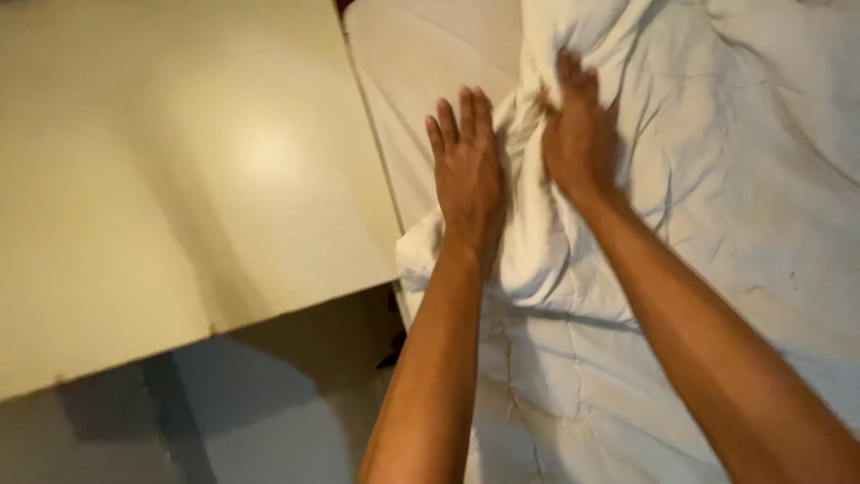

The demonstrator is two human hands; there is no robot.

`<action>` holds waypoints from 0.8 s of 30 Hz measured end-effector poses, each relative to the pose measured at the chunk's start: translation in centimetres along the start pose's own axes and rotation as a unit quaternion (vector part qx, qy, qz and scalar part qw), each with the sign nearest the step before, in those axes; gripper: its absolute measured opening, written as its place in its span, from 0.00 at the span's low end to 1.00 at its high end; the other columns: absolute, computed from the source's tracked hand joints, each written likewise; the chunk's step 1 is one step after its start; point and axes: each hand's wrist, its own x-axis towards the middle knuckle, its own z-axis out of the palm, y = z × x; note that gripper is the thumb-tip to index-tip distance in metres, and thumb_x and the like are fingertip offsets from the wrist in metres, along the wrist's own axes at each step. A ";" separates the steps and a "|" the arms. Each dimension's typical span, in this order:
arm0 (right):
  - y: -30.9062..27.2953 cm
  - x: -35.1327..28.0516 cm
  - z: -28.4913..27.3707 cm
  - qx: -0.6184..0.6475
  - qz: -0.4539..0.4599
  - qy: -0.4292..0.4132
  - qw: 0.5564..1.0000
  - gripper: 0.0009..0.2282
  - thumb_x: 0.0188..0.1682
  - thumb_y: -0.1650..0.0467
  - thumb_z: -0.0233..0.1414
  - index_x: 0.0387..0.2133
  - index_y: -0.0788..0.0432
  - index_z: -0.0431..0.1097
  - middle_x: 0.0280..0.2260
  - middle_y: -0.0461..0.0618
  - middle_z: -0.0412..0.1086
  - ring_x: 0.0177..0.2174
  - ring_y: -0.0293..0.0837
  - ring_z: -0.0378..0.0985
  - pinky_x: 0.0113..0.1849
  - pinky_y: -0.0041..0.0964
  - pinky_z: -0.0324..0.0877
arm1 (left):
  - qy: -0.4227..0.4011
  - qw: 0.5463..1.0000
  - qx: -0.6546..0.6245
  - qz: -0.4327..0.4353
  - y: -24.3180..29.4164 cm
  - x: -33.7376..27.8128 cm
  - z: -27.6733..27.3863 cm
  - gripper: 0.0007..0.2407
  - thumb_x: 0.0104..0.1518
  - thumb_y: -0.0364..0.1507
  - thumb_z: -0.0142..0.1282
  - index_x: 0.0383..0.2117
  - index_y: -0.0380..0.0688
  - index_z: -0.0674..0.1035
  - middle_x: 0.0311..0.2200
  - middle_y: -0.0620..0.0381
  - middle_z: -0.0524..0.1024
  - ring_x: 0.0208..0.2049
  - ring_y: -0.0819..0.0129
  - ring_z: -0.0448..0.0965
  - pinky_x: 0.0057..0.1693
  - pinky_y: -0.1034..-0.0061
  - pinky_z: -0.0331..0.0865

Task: The person smooths and folds a white duvet on a bed. They pull the duvet taut, fold the edges under, and smooth the surface with both hands to create a neat appearance.

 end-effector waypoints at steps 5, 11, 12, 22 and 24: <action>-6.7 4.0 -4.4 0.120 -0.004 0.069 0.990 0.20 0.64 0.68 0.48 0.68 0.57 0.58 0.53 0.70 0.67 0.49 0.72 0.70 0.51 0.63 0.64 | 0.097 0.994 0.001 -0.041 -4.1 2.8 -5.0 0.24 0.69 0.32 0.47 0.68 0.32 0.60 0.69 0.40 0.60 0.71 0.37 0.57 0.74 0.51 0.48; -10.7 7.0 -5.9 0.128 -0.018 0.088 0.988 0.17 0.64 0.68 0.48 0.65 0.58 0.63 0.49 0.72 0.72 0.44 0.73 0.75 0.46 0.62 0.67 | 0.161 0.984 0.031 -0.067 -6.4 5.7 -11.1 0.23 0.69 0.28 0.46 0.69 0.35 0.59 0.71 0.43 0.59 0.72 0.39 0.58 0.76 0.52 0.51; -11.1 7.0 -4.9 0.130 -0.021 0.083 0.988 0.17 0.64 0.68 0.48 0.65 0.58 0.63 0.49 0.72 0.72 0.44 0.73 0.75 0.46 0.62 0.67 | 0.160 0.984 0.033 -0.073 -7.0 5.5 -11.1 0.23 0.69 0.28 0.46 0.69 0.35 0.59 0.71 0.43 0.59 0.72 0.39 0.58 0.76 0.52 0.51; -10.1 4.1 1.9 0.022 -0.060 -0.119 0.991 0.35 0.65 0.54 0.42 0.74 0.65 0.35 0.75 0.62 0.34 0.71 0.66 0.27 0.58 0.87 0.23 | 0.042 0.997 0.060 -0.006 -7.5 -2.7 -6.3 0.22 0.71 0.32 0.44 0.70 0.36 0.60 0.71 0.46 0.58 0.74 0.46 0.52 0.77 0.49 0.41; -10.1 4.3 0.4 0.022 -0.050 -0.131 0.990 0.36 0.65 0.52 0.41 0.75 0.63 0.34 0.77 0.60 0.31 0.73 0.64 0.24 0.61 0.86 0.21 | 0.042 0.997 0.045 0.041 -7.2 -3.0 -5.8 0.23 0.73 0.33 0.44 0.70 0.35 0.60 0.72 0.45 0.59 0.75 0.47 0.52 0.78 0.50 0.41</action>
